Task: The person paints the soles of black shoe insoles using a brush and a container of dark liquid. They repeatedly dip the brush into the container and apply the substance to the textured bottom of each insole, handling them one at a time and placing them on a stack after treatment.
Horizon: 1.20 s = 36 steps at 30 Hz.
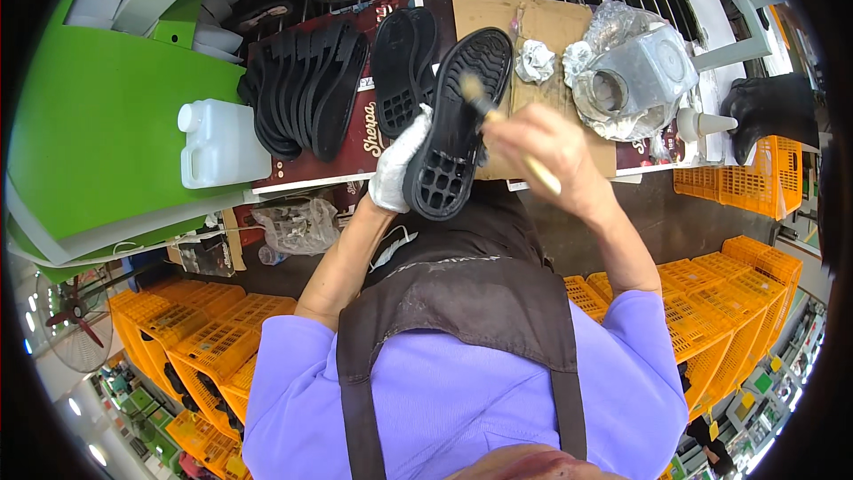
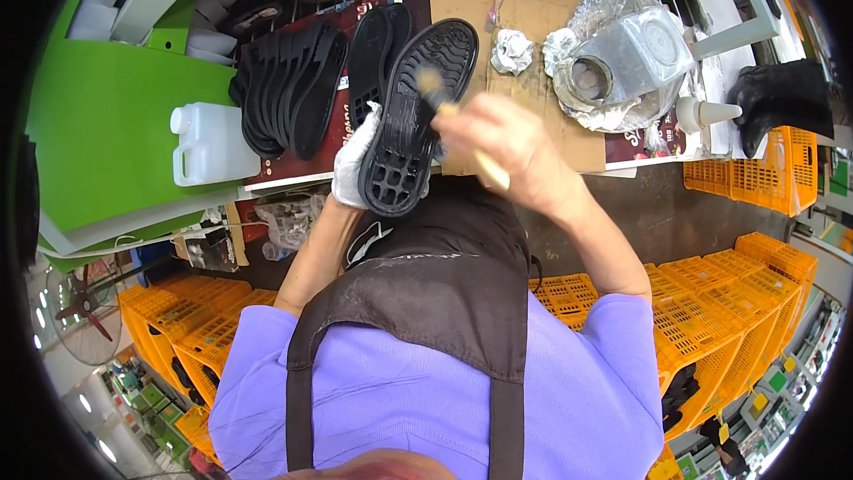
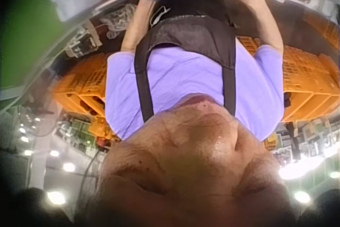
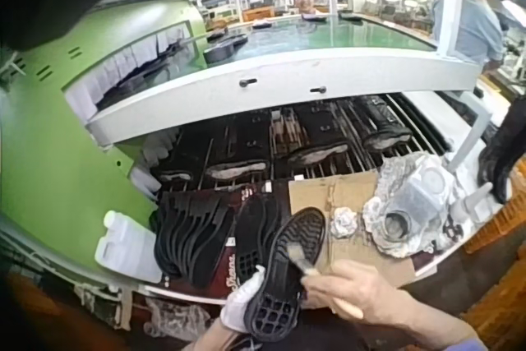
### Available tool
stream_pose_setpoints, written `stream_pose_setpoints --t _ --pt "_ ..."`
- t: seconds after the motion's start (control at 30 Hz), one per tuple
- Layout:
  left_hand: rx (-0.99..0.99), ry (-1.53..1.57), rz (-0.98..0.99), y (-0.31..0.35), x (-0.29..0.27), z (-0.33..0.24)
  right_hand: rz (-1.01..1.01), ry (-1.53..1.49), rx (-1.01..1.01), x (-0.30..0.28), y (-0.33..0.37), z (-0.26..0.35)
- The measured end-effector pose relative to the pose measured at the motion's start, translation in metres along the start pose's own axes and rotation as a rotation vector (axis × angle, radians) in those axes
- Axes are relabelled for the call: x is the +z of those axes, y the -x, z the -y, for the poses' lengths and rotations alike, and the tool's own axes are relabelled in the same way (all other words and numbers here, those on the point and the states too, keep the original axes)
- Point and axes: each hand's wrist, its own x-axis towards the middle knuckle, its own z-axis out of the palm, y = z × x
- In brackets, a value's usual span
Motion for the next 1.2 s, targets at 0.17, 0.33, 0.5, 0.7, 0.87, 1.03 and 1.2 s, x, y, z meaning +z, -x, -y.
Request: stream_pose_setpoints --t 0.17,0.33,0.5,0.7,0.87,1.03,1.2 --pt "0.019 -0.100 0.027 0.002 0.007 -0.005 0.204 -0.594 -0.003 -0.011 -0.008 0.006" --pt "-0.011 0.112 0.022 0.004 0.014 -0.002 -0.092 -0.182 0.074 -0.017 -0.016 -0.040" --pt "-0.041 -0.012 0.099 0.007 0.013 -0.005 -0.156 0.171 0.072 -0.006 -0.013 -0.037" --pt "0.077 -0.536 -0.110 0.003 0.010 0.004 -0.283 0.094 0.109 0.013 -0.016 -0.030" --pt "0.130 -0.524 -0.084 0.004 0.004 0.001 -0.146 -0.354 0.591 -0.003 -0.027 -0.010" --pt "0.139 -0.451 -0.054 0.003 0.006 -0.002 -0.269 0.055 0.139 -0.003 -0.034 -0.017" --pt "0.215 -0.363 -0.180 0.002 -0.001 -0.002 0.006 -0.032 -0.041 0.015 -0.013 0.020"
